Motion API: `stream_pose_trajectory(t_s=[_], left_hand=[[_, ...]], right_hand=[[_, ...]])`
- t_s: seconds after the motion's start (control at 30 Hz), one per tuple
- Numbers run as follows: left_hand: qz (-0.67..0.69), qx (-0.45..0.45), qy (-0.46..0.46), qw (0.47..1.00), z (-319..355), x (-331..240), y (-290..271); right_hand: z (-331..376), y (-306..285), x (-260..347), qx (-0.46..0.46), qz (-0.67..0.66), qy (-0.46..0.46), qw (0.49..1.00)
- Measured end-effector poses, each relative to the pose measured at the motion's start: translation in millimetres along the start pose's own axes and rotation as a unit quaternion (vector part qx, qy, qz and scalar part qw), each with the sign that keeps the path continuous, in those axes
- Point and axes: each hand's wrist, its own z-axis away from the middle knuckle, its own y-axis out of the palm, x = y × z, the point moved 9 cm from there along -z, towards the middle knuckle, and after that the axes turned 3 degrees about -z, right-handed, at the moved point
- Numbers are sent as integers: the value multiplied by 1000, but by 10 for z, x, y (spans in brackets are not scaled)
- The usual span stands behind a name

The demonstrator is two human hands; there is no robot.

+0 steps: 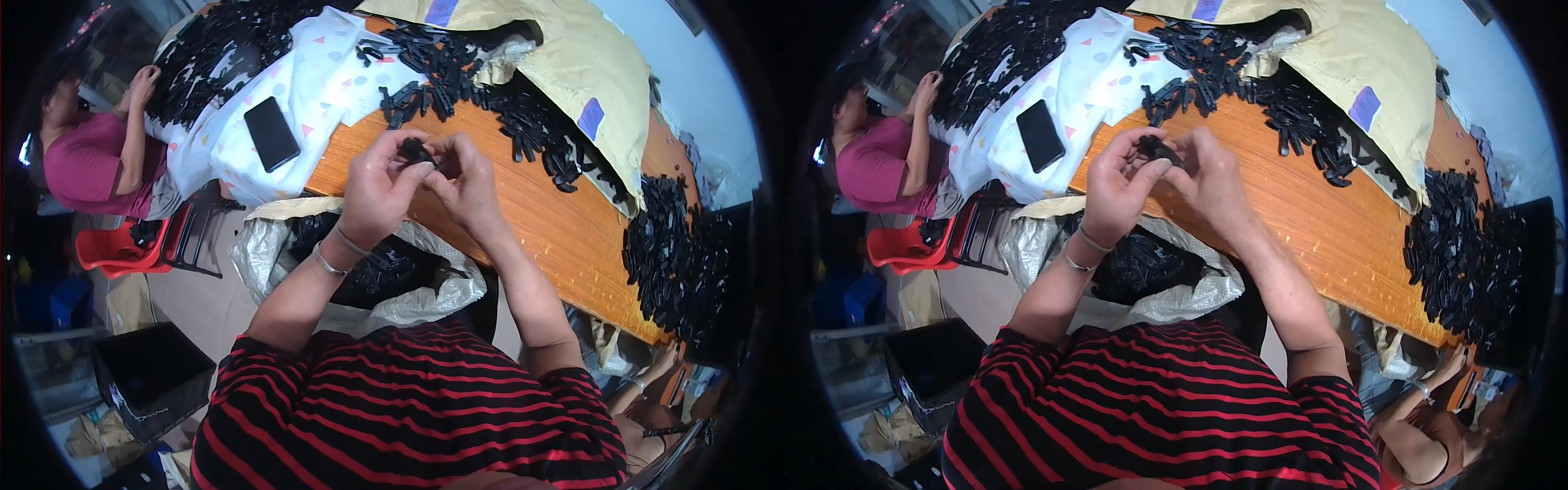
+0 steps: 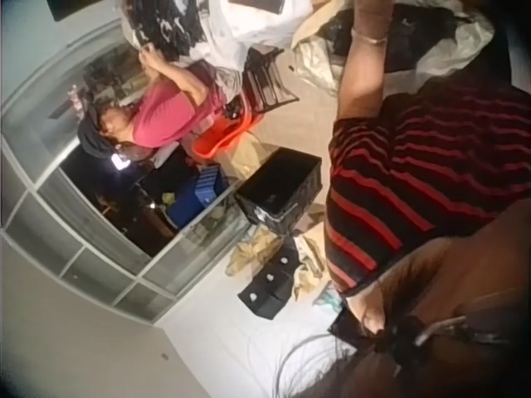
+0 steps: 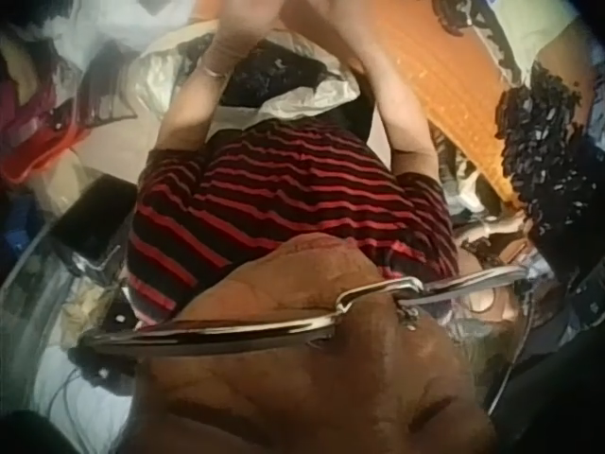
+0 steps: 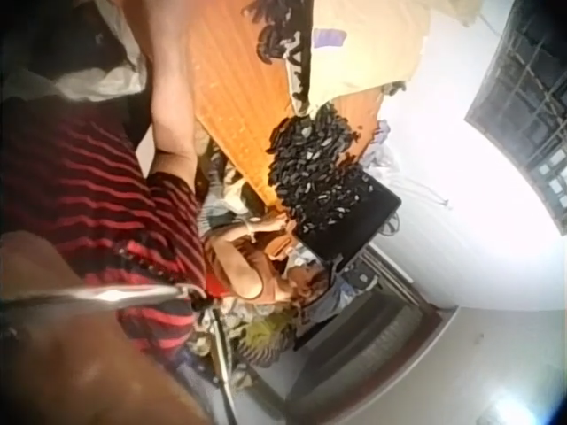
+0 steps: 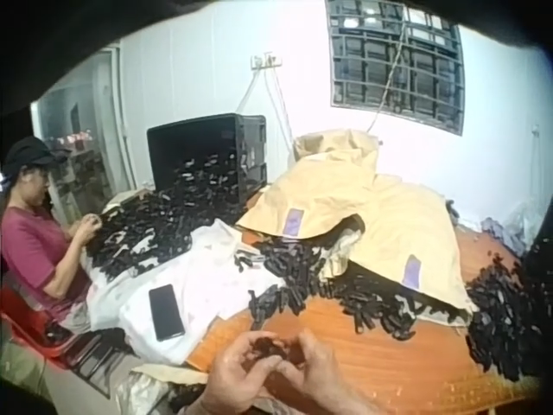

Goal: Assembling small black plastic parts by snapping them together at a workbench.

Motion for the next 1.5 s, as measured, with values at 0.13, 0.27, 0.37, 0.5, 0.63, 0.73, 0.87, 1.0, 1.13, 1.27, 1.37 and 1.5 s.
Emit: stream_pose_trajectory(t_s=[0.13,0.27,0.37,0.5,0.63,0.73,0.87,1.0,1.13,1.27,1.37,1.5], left_hand=[[53,-16,7,998,23,-5,13],[39,-3,-79,996,174,99,-209],[-108,54,-129,984,433,202,-392],[-203,202,-143,947,751,107,-439],[-214,24,-70,974,342,58,-664],[-391,10,19,920,-172,210,-571],[-519,-16,51,853,-674,537,-415],[-584,-24,-18,811,-874,840,-396],[-588,-34,-4,808,-805,867,-424],[-523,-23,14,852,-641,685,-461],[-325,10,-8,946,-469,681,-485],[1,45,-170,984,-204,652,-365]], right_hand=[[6,21,25,-38,0,-35,999],[199,246,226,84,9,70,994],[361,367,228,202,-34,95,974],[295,-150,-99,115,19,69,991],[62,-1122,-619,-41,377,134,915],[-92,-1235,-884,-28,462,137,876],[-183,-1143,-1109,-4,492,155,856],[-88,-1216,-1099,-35,456,161,875],[3,-1054,-1005,34,404,122,906],[-34,-748,-726,46,303,88,948],[-138,-393,-211,45,222,-9,974],[-184,-60,406,56,177,-122,975]])
